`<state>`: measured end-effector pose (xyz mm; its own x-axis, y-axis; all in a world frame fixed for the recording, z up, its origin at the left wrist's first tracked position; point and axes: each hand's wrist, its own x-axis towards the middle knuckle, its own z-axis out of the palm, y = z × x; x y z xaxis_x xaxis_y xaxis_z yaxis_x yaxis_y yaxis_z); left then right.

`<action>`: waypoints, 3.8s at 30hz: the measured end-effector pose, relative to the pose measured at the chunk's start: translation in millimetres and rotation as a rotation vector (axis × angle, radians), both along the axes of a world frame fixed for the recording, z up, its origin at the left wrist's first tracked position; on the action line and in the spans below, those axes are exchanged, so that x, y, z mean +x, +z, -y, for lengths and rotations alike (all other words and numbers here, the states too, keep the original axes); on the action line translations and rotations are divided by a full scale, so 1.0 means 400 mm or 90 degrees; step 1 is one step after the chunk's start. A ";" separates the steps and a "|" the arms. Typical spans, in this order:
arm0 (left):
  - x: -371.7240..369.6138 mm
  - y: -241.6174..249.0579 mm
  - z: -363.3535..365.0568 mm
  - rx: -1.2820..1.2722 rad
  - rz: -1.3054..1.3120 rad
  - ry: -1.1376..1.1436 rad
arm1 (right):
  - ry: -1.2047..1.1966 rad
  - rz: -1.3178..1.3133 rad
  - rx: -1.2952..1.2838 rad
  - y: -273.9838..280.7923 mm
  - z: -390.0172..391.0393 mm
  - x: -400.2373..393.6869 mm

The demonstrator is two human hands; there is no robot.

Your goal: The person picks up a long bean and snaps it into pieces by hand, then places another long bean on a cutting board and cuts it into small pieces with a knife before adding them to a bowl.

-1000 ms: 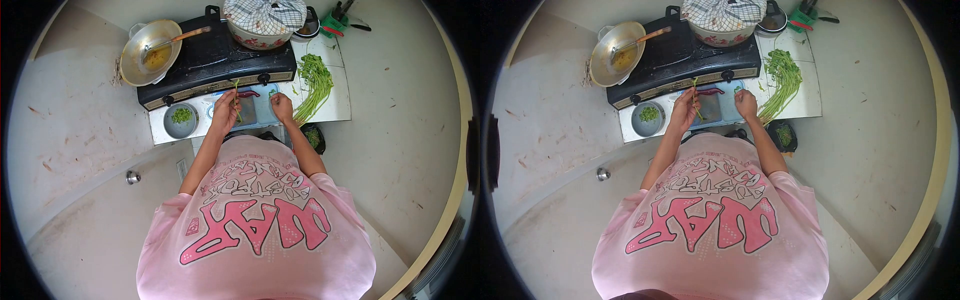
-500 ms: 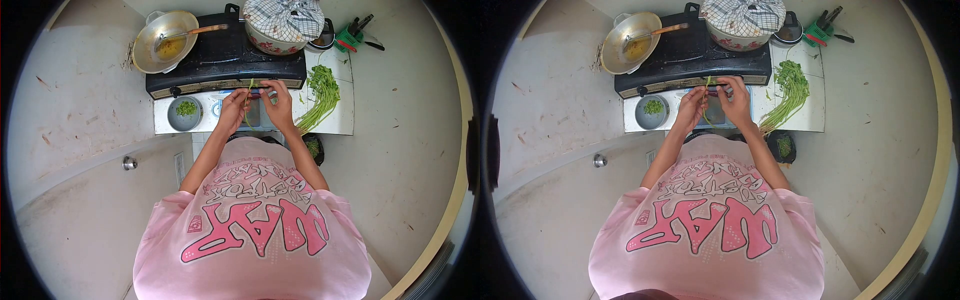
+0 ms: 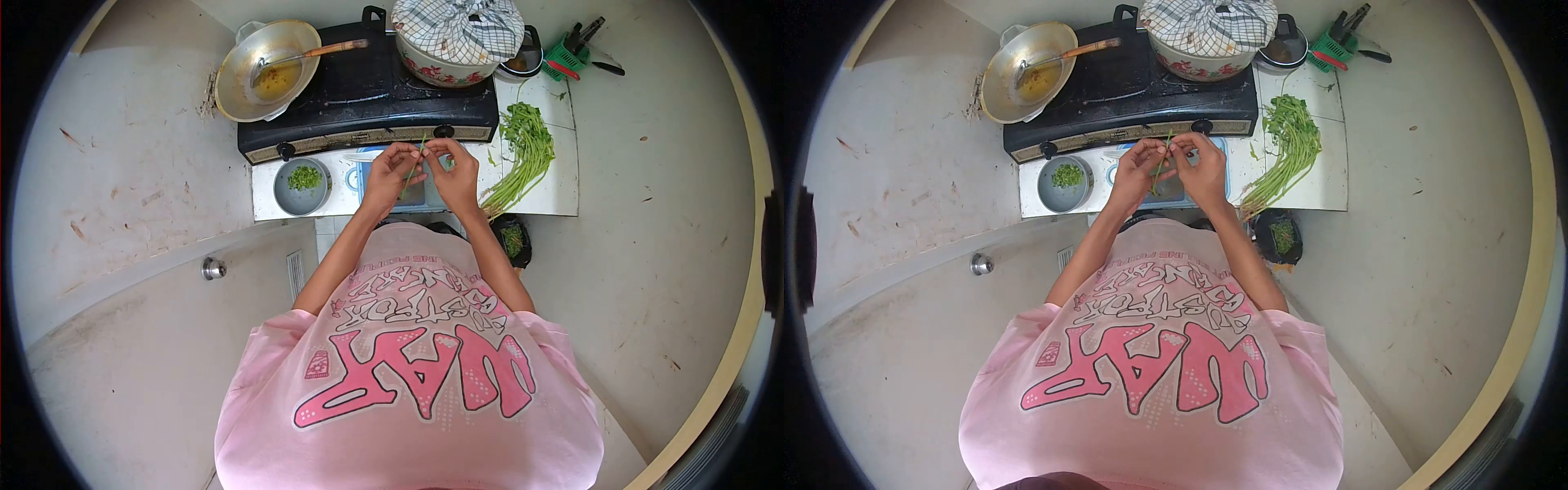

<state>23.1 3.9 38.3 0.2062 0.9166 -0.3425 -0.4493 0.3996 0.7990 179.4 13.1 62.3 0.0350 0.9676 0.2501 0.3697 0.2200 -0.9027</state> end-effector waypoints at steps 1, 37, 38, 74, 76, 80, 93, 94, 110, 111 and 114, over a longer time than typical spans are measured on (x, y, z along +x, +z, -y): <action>0.001 0.004 0.000 0.010 -0.015 -0.005 | -0.006 0.004 0.001 0.001 0.002 0.002; -0.040 -0.077 -0.021 -0.171 0.121 0.070 | -0.124 0.045 -0.196 -0.363 -0.003 0.180; -0.041 -0.071 -0.018 -0.166 0.119 0.068 | -0.112 0.064 -0.189 -0.379 -0.010 0.182; 0.013 -0.069 -0.007 -0.268 0.277 -0.026 | -0.027 -0.357 -0.178 -0.115 0.074 0.054; 0.011 -0.073 -0.005 -0.269 0.264 0.001 | -0.063 -0.382 -0.218 -0.128 0.071 0.071; -0.016 -0.089 -0.013 -0.242 0.235 0.045 | -0.094 -0.304 -0.261 -0.264 0.038 0.128; -0.075 -0.087 -0.037 -0.194 0.277 0.235 | -0.073 0.088 -0.321 -0.331 0.043 0.097; -0.078 -0.085 -0.034 -0.187 0.283 0.259 | 0.023 0.026 -0.325 -0.323 0.054 0.081; -0.281 -0.236 0.000 0.076 -0.324 0.309 | 0.187 0.088 -0.266 -0.389 0.039 -0.065; -0.299 -0.242 0.001 0.124 -0.449 0.265 | 0.175 0.134 -0.266 -0.393 0.033 -0.060; -0.334 -0.261 0.021 0.162 -0.665 0.135 | 0.149 0.265 -0.256 -0.394 0.028 -0.052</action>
